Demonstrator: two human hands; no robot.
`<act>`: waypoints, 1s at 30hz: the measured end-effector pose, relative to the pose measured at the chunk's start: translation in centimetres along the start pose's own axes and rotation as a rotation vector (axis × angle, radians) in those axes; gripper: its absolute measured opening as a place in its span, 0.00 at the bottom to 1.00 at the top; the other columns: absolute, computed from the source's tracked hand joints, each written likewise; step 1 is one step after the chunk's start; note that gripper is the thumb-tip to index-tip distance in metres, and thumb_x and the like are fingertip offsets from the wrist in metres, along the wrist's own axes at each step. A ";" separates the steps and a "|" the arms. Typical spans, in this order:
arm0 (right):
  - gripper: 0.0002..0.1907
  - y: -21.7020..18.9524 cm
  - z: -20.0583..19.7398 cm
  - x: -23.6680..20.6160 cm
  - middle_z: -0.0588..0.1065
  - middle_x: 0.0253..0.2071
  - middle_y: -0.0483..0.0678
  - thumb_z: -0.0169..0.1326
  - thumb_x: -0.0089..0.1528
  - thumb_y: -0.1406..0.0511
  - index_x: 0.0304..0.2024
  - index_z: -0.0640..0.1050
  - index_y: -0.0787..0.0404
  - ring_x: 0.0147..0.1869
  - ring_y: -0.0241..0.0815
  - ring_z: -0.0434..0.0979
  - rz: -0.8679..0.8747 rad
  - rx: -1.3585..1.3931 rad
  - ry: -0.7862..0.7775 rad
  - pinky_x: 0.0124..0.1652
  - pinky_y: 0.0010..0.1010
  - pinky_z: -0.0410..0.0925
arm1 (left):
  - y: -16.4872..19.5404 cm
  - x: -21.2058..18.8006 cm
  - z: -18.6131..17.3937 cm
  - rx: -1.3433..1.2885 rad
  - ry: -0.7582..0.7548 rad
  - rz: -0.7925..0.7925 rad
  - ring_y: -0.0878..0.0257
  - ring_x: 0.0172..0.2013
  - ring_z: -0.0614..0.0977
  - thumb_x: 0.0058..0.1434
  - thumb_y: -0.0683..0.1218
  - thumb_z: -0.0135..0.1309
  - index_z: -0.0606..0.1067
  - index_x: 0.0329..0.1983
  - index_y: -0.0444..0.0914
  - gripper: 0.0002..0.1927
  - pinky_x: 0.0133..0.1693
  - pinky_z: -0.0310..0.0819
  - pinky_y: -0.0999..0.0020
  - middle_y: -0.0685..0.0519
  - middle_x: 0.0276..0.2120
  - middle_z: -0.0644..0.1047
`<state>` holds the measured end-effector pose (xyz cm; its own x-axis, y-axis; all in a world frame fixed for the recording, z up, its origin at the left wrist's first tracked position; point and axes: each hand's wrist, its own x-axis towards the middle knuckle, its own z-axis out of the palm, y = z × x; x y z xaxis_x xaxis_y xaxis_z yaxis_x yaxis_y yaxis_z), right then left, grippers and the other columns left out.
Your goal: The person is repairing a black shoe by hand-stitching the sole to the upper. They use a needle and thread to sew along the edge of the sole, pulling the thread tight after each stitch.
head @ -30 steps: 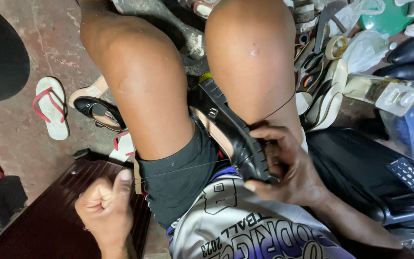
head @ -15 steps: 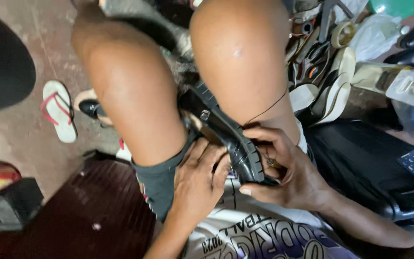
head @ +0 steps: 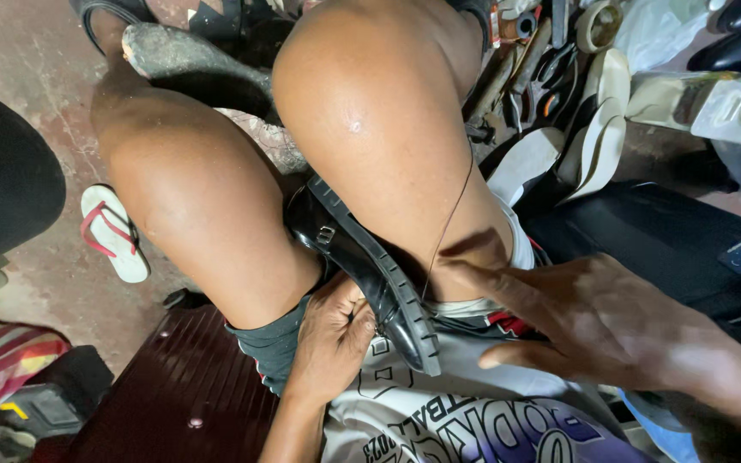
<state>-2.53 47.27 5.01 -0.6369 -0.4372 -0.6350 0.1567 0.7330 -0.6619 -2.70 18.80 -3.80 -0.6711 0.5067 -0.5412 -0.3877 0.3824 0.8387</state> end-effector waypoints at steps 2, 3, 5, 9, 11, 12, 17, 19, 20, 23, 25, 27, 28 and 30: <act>0.45 0.4 1.1 0.4 0.81 0.32 0.54 0.59 0.56 0.42 0.73 0.64 0.47 0.24 0.48 0.82 -0.095 0.016 0.109 0.29 0.41 0.75 | -0.2 -0.3 0.5 -0.182 0.001 -0.003 0.71 0.28 0.70 0.69 0.65 0.47 0.76 0.45 0.34 0.29 0.30 0.65 0.72 0.56 0.26 0.73; 0.43 0.5 2.0 1.1 0.81 0.37 0.57 0.60 0.58 0.43 0.70 0.65 0.50 0.25 0.47 0.82 -0.196 0.004 0.250 0.30 0.39 0.75 | -0.2 -0.2 0.7 -0.273 -0.005 0.003 0.73 0.30 0.73 0.69 0.66 0.47 0.76 0.47 0.33 0.31 0.31 0.68 0.74 0.58 0.28 0.77; 0.40 0.6 3.6 2.2 0.80 0.42 0.60 0.60 0.61 0.44 0.68 0.65 0.54 0.31 0.50 0.82 -0.349 0.018 0.522 0.34 0.37 0.76 | 0.0 0.0 1.0 -0.320 -0.015 0.011 0.74 0.31 0.71 0.70 0.67 0.48 0.77 0.45 0.32 0.31 0.31 0.65 0.75 0.59 0.29 0.75; 0.44 0.1 4.6 3.6 0.79 0.45 0.60 0.62 0.54 0.44 0.64 0.68 0.61 0.43 0.55 0.84 -0.333 0.006 0.634 0.37 0.39 0.74 | 0.6 0.0 0.9 -0.299 0.036 0.045 0.74 0.31 0.70 0.71 0.57 0.49 0.77 0.42 0.32 0.22 0.31 0.64 0.74 0.59 0.30 0.75; 0.41 -0.1 4.1 3.7 0.81 0.43 0.56 0.65 0.51 0.45 0.57 0.73 0.62 0.41 0.51 0.84 -0.250 0.018 0.517 0.36 0.38 0.74 | 0.8 0.0 0.8 -0.211 0.115 0.019 0.72 0.27 0.64 0.68 0.45 0.50 0.73 0.34 0.31 0.12 0.28 0.58 0.72 0.58 0.29 0.69; 0.36 -0.1 3.7 3.7 0.81 0.40 0.53 0.66 0.51 0.45 0.52 0.76 0.61 0.38 0.48 0.84 -0.234 0.058 0.480 0.36 0.35 0.75 | 0.7 0.0 0.9 -0.167 0.147 0.009 0.71 0.26 0.62 0.66 0.40 0.50 0.71 0.30 0.31 0.09 0.27 0.56 0.71 0.57 0.29 0.66; 0.20 0.3 2.3 3.6 0.81 0.27 0.48 0.68 0.50 0.52 0.34 0.82 0.58 0.30 0.46 0.83 -0.134 0.213 0.237 0.31 0.35 0.73 | 0.0 -0.3 2.7 -0.497 0.333 0.186 0.69 0.31 0.61 0.56 0.28 0.50 0.54 0.22 0.37 0.20 0.32 0.54 0.71 0.56 0.33 0.64; 0.15 0.5 2.2 3.6 0.81 0.29 0.47 0.66 0.54 0.55 0.35 0.81 0.58 0.31 0.45 0.84 -0.206 0.259 0.251 0.31 0.35 0.73 | -0.5 -0.4 3.3 -0.742 0.316 0.171 0.69 0.32 0.63 0.59 0.26 0.49 0.54 0.23 0.39 0.21 0.34 0.56 0.71 0.56 0.32 0.65; 0.13 0.7 2.1 3.6 0.81 0.29 0.47 0.64 0.56 0.57 0.35 0.81 0.58 0.31 0.45 0.83 -0.231 0.249 0.254 0.31 0.35 0.73 | -0.7 -0.3 3.3 -0.862 0.282 0.159 0.69 0.33 0.64 0.61 0.25 0.48 0.55 0.25 0.40 0.21 0.36 0.58 0.71 0.56 0.31 0.66; 0.07 1.3 1.8 3.4 0.79 0.27 0.47 0.60 0.60 0.63 0.38 0.81 0.58 0.27 0.45 0.81 -0.226 0.265 0.211 0.30 0.37 0.71 | -1.0 -0.3 1.8 -0.811 0.079 -0.020 0.69 0.31 0.70 0.59 0.27 0.43 0.63 0.32 0.38 0.13 0.33 0.66 0.73 0.54 0.31 0.69; 0.09 1.8 1.5 3.1 0.77 0.22 0.49 0.57 0.58 0.65 0.40 0.81 0.59 0.21 0.43 0.78 -0.096 0.353 0.107 0.25 0.38 0.69 | -0.7 -0.3 0.5 -0.679 -0.045 -0.149 0.71 0.32 0.74 0.58 0.29 0.42 0.67 0.40 0.37 0.12 0.33 0.72 0.74 0.55 0.33 0.72; 0.10 2.5 1.3 2.7 0.77 0.26 0.47 0.56 0.63 0.63 0.45 0.81 0.59 0.22 0.38 0.76 -0.098 0.354 0.092 0.26 0.34 0.68 | 0.0 -0.4 -0.2 -0.592 -0.115 -0.239 0.72 0.36 0.79 0.60 0.32 0.44 0.69 0.51 0.38 0.17 0.38 0.80 0.73 0.56 0.37 0.75; 0.11 2.8 1.4 2.5 0.77 0.28 0.46 0.56 0.66 0.62 0.48 0.81 0.59 0.22 0.36 0.74 -0.096 0.358 0.083 0.26 0.33 0.68 | 0.4 -0.4 -0.4 -0.535 -0.127 -0.238 0.70 0.36 0.79 0.62 0.33 0.46 0.70 0.51 0.37 0.15 0.39 0.82 0.70 0.55 0.36 0.74; 0.06 3.2 2.1 2.4 0.74 0.32 0.47 0.51 0.69 0.64 0.39 0.75 0.59 0.29 0.38 0.72 -0.227 0.514 0.218 0.31 0.32 0.67 | 1.1 0.2 -0.7 -0.421 -0.140 -0.219 0.68 0.36 0.79 0.67 0.36 0.49 0.72 0.52 0.34 0.11 0.42 0.88 0.65 0.53 0.35 0.72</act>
<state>-1.97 47.51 0.53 -0.8290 -0.3962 -0.3947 0.3086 0.2644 -0.9137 -3.69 18.78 -2.88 -0.4651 0.5595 -0.6860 -0.7509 0.1610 0.6405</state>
